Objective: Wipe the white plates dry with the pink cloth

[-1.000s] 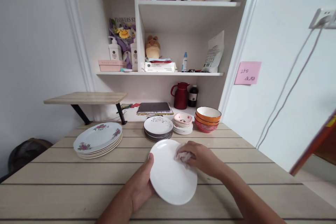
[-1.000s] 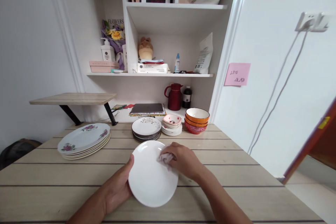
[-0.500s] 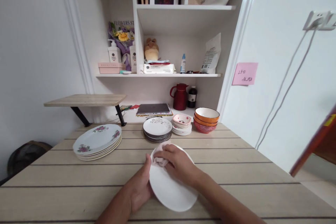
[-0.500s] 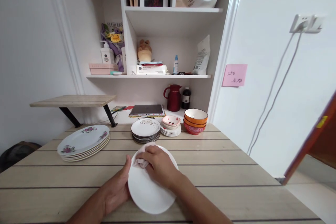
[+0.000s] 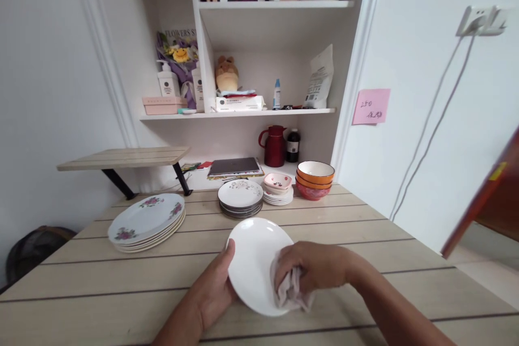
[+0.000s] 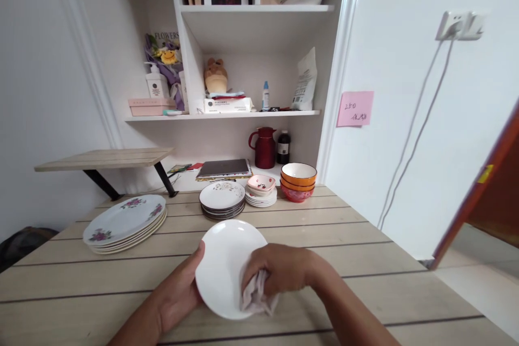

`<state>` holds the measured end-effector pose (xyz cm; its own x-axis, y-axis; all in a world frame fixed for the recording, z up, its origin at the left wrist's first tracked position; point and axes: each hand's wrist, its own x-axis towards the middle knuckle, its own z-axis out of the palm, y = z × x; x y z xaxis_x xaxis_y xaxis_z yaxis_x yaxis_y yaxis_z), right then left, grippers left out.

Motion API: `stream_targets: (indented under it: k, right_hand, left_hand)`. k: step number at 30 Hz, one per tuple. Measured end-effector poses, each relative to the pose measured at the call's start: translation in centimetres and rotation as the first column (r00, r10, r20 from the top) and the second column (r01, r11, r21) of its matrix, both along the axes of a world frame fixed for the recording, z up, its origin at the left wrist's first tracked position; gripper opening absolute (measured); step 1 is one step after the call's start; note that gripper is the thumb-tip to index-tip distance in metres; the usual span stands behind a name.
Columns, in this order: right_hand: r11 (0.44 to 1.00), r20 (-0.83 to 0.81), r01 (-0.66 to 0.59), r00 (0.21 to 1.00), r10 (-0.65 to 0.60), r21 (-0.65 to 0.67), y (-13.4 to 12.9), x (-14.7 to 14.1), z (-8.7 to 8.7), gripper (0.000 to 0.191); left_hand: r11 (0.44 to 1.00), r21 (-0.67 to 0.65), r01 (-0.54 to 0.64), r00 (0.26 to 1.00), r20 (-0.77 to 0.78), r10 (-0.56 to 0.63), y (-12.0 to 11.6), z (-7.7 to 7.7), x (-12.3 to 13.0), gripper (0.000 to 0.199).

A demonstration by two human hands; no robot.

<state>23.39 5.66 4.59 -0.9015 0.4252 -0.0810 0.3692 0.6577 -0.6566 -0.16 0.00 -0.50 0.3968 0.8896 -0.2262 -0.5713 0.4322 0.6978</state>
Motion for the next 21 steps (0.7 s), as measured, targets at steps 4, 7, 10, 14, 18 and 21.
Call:
stream_targets:
  k: [4, 7, 10, 14, 18, 21]
  right_hand:
    - [0.929, -0.068, 0.314, 0.95, -0.306, 0.195, 1.5, 0.7, -0.8, 0.051]
    - [0.786, -0.155, 0.5, 0.864, -0.478, 0.363, 2.2, -0.8, -1.9, 0.045]
    - [0.684, -0.218, 0.593, 0.8, -0.559, 0.424, 2.6, -2.8, -3.0, 0.043]
    - [0.684, -0.322, 0.561, 0.828, -0.459, 0.466, 2.7, -5.2, -3.6, 0.044]
    - [0.736, -0.392, 0.446, 0.882, -0.263, 0.509, 2.2, -6.8, -3.6, 0.048]
    - [0.788, -0.379, 0.33, 0.916, -0.133, 0.519, 1.5, -7.2, -3.2, 0.046]
  left_hand:
    - [0.998, -0.004, -0.057, 0.998, -0.033, 0.056, -0.2, 0.3, 0.2, 0.071]
    - [0.998, 0.002, -0.061, 0.997, -0.055, 0.061, -0.3, 0.7, 0.4, 0.071]
    - [0.999, -0.024, -0.047, 0.996, -0.079, 0.045, -0.3, 0.9, 0.4, 0.071]
    - [1.0, 0.001, -0.012, 1.0, -0.028, 0.012, -0.2, 0.7, 0.4, 0.068]
    - [1.0, 0.01, -0.007, 1.0, 0.014, 0.007, -0.1, 0.4, 0.6, 0.065]
    - [1.0, 0.0, -0.002, 0.999, 0.048, 0.002, 0.0, 0.1, 0.7, 0.073]
